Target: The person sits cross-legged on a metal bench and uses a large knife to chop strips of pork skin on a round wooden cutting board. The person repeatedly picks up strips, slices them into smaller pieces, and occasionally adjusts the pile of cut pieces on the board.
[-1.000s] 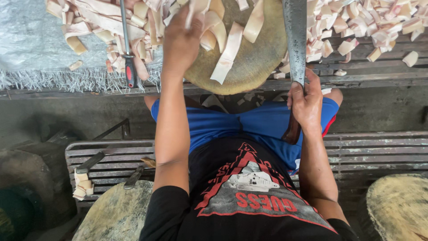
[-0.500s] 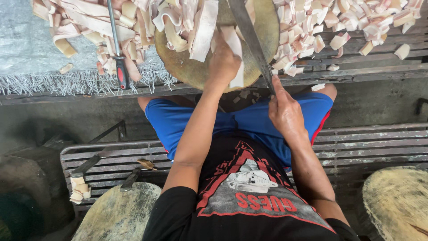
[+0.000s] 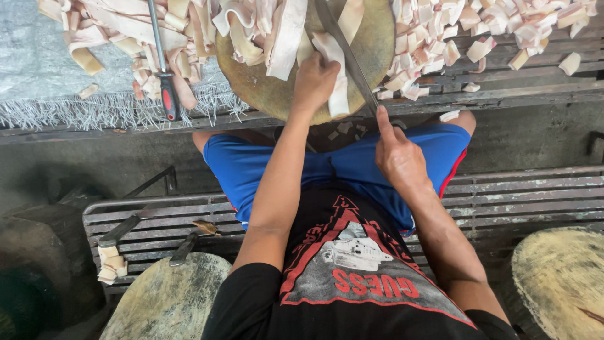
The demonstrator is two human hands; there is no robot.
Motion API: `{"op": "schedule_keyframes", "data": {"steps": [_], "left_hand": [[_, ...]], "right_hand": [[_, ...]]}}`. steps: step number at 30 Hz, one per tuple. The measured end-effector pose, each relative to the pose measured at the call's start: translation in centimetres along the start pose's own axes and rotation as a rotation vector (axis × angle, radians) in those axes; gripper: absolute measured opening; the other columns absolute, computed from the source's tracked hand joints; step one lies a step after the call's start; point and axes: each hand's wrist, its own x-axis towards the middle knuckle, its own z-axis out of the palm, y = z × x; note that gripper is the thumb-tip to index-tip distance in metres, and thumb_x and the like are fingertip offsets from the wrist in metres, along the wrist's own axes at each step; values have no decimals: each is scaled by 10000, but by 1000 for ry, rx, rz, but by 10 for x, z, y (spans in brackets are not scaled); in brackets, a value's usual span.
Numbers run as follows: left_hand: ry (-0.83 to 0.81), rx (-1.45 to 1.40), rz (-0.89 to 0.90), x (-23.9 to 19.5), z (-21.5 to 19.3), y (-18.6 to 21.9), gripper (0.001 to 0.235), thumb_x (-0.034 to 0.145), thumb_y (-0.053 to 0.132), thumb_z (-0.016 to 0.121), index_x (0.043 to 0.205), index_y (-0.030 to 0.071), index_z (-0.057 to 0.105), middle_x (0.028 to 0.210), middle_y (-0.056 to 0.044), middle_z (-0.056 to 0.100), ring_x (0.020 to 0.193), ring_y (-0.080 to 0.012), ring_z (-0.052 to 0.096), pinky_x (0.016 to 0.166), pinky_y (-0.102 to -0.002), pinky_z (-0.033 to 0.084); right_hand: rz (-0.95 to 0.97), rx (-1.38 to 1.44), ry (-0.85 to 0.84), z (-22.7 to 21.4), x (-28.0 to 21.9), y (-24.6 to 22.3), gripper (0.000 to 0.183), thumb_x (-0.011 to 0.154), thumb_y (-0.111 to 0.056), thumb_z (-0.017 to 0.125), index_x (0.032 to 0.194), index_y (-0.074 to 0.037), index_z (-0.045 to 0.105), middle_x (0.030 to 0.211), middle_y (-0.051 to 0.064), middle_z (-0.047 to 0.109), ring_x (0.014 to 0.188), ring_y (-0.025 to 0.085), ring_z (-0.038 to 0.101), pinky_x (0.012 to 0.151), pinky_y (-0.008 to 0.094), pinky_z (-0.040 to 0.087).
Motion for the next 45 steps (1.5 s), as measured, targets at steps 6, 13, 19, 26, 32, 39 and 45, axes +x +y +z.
{"op": "schedule_keyframes", "data": {"steps": [6,13,19,26,32,39,45], "left_hand": [[-145,-502,-42,11,-62,1,346,986,189,673,1217,-62,614,1039,-151,664,931,-280,618,828,-444,491],[398,698,421,0,-52,45,885,871,419,795,1467,-85,377,1410,-311,472,1313,-480,428,1102,-587,374],[81,671,345,44,37,47,831,849,406,804,1453,-23,427,1328,-201,595,1293,-404,486,1057,-611,369],[4,215,622,78,13,42,504,931,186,799,1371,77,579,1238,-170,675,1143,-363,710,1016,-456,566],[-175,844,676,-5,-17,54,531,979,-35,534,1477,149,560,1218,-240,564,1014,-378,645,807,-449,561],[-248,1016,875,-33,-47,34,563,868,15,601,1374,256,662,1298,-67,609,1123,-341,585,969,-458,482],[-423,1059,854,-26,-68,29,604,874,-21,600,1370,313,682,1514,12,552,1181,-283,567,1058,-423,436]], "right_hand": [[8,-22,-44,-4,-2,-7,733,877,-31,624,1574,-54,399,900,256,677,626,493,637,591,582,524],[33,355,196,-5,19,13,646,999,10,591,1615,-45,403,921,265,697,808,390,689,677,448,571],[336,674,216,-21,-5,33,629,1008,33,514,1621,-9,385,791,55,620,603,97,544,535,277,475],[359,713,240,-18,-5,42,628,1008,27,502,1620,0,365,742,25,612,576,77,545,515,250,471],[186,456,298,-19,-13,39,615,1036,14,577,1624,-27,401,872,176,686,717,207,672,657,331,532],[163,285,244,-18,-9,29,594,1005,27,618,1576,-32,466,786,264,658,672,362,693,647,382,523],[-52,146,464,-37,-26,33,542,1053,54,644,1561,9,458,878,249,662,681,320,665,687,380,547]]}}
